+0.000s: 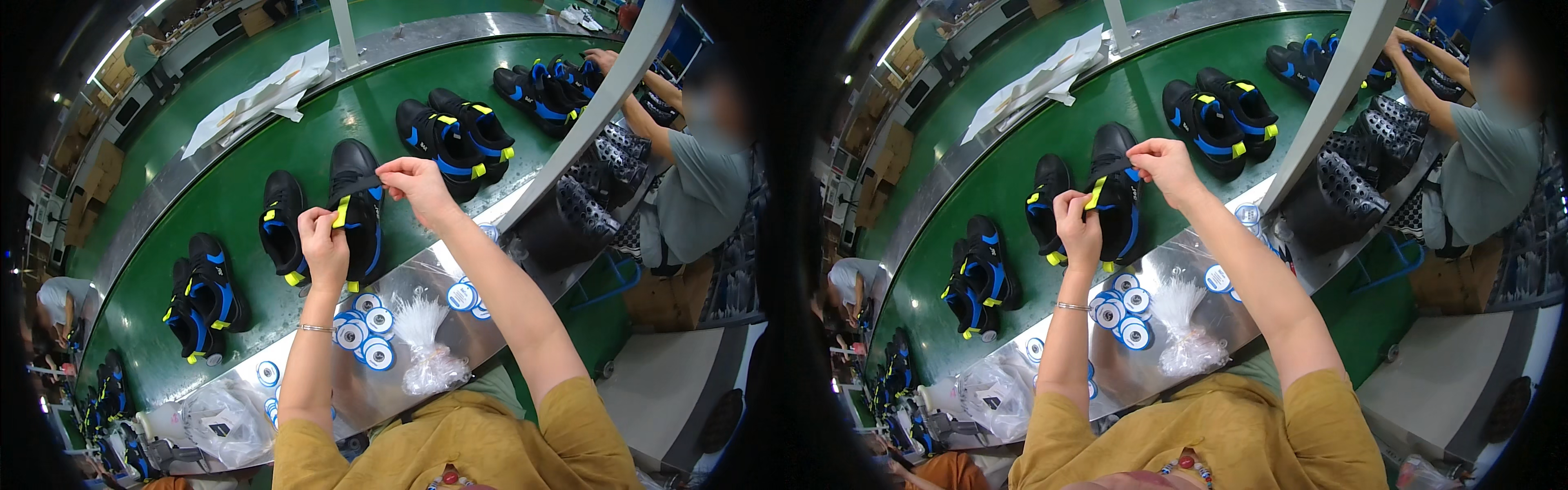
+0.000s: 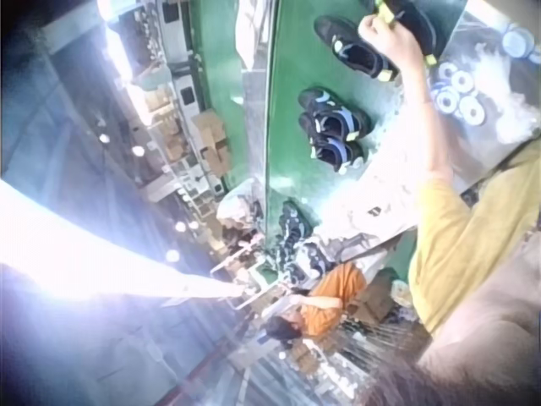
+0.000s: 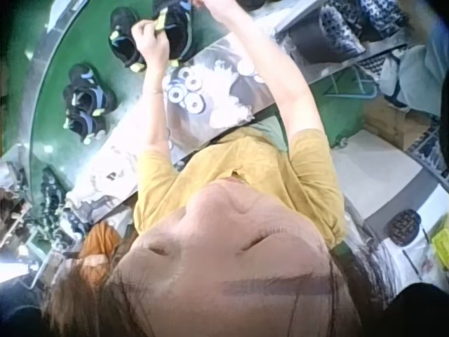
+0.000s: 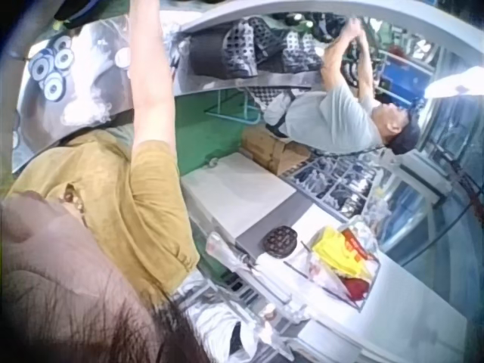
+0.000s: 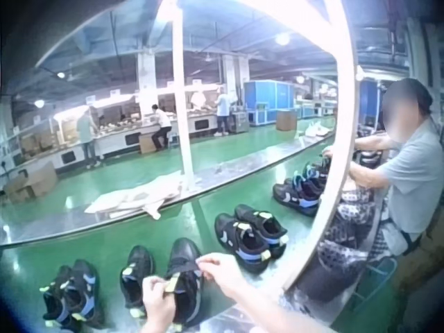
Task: The person picks small circular labels from a tray and sticks them onto the heel area of black and blue shoes on a conveyor belt. The person repeats this for several shoes, placing each labeled shoe back on the belt.
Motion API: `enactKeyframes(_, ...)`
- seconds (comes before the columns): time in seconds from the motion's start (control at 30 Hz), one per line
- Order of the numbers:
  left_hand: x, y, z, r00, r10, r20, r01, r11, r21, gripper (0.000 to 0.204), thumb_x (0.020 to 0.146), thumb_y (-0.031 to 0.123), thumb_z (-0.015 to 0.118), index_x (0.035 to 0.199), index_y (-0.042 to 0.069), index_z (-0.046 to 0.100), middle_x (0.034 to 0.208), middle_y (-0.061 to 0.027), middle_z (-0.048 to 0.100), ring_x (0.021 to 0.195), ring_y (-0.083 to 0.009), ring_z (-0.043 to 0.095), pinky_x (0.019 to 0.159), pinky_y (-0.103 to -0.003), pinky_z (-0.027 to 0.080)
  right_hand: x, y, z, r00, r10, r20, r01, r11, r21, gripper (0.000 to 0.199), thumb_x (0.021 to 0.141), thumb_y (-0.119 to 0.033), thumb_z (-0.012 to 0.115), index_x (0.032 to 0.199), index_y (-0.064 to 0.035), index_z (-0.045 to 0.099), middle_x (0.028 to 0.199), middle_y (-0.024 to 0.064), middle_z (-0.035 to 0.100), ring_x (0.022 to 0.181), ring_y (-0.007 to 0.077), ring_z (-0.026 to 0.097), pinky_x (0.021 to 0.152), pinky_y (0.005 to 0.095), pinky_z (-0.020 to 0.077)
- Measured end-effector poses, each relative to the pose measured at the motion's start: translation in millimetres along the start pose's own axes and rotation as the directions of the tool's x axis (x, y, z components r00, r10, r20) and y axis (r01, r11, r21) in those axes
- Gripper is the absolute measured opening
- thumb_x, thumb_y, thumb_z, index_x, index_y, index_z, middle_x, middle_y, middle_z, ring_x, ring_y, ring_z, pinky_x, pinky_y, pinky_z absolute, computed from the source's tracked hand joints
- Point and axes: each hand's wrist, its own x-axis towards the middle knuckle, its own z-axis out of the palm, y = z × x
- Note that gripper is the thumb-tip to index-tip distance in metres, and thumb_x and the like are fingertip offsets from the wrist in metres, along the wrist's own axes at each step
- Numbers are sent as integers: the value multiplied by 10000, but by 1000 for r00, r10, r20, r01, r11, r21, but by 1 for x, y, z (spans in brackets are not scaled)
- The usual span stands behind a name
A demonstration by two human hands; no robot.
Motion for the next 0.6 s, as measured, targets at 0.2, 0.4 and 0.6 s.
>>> enactKeyframes(0.2, -11, -5, -6, 993, -50, -103, 49, 999, -14, 236, 724, -144, 616, 912, -2, 612, 1011, -115, 542, 913, -260, 576, 749, -305, 492, -23, 22, -2, 996, 83, -41, -82, 996, 34, 96, 849, -6, 652, 933, 8, 698, 777, 42, 664, 643, 88, 586, 580, 214, 460)
enactKeyframes(0.4, -15, -15, -9, 983, -155, -99, 150, 987, -57, 206, 756, -123, 626, 921, -1, 610, 1025, -114, 520, 900, -247, 568, 763, -303, 485, -40, 51, 14, 988, 142, -65, -146, 987, -63, 122, 863, -36, 674, 974, 3, 706, 802, 34, 679, 655, 83, 591, 599, 216, 477)
enactKeyframes(0.6, -18, -24, -11, 969, -213, -124, 198, 973, -121, 188, 788, -109, 631, 930, 12, 611, 1032, -87, 514, 886, -201, 556, 707, -270, 475, -45, 63, 30, 995, 48, -84, -64, 976, -206, 123, 859, -49, 666, 951, 5, 726, 797, 49, 703, 641, 96, 620, 596, 234, 507)
